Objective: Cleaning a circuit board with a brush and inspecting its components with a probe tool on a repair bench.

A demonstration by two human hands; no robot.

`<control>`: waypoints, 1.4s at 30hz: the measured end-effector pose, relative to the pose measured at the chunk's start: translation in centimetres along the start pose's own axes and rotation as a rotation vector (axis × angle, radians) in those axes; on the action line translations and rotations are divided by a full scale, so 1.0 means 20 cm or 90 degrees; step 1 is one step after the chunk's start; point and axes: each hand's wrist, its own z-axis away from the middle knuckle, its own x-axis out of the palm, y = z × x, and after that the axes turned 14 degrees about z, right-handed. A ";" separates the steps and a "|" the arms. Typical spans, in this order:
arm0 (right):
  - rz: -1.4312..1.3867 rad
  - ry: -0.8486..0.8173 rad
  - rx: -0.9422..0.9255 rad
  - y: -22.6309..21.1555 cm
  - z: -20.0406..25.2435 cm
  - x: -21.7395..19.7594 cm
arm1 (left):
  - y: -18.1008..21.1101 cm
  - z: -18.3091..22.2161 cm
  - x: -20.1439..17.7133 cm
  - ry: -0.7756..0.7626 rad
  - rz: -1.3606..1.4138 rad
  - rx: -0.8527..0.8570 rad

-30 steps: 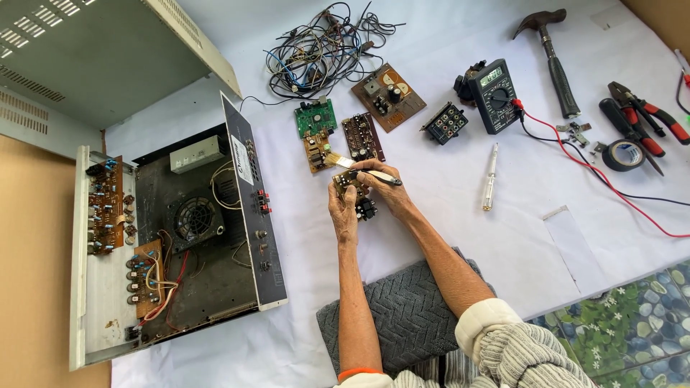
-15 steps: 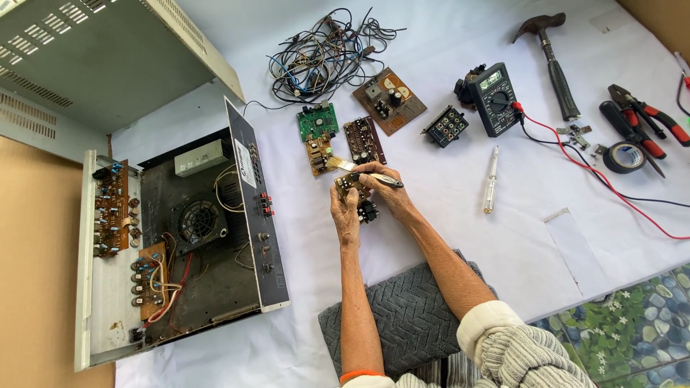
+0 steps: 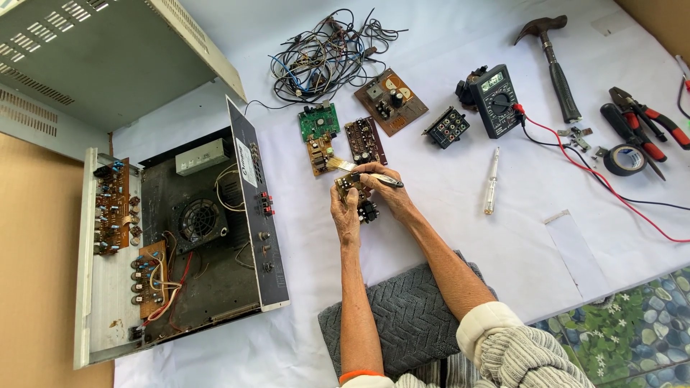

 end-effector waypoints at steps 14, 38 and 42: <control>-0.004 -0.003 -0.013 -0.03 0.02 0.01 | -0.01 0.00 0.00 0.007 -0.012 -0.002; 0.011 -0.021 0.009 -0.07 0.04 0.00 | 0.09 0.04 0.07 0.027 -0.023 -0.023; 0.015 -0.019 0.004 -0.05 0.03 0.00 | -0.01 0.02 0.01 0.024 -0.025 -0.011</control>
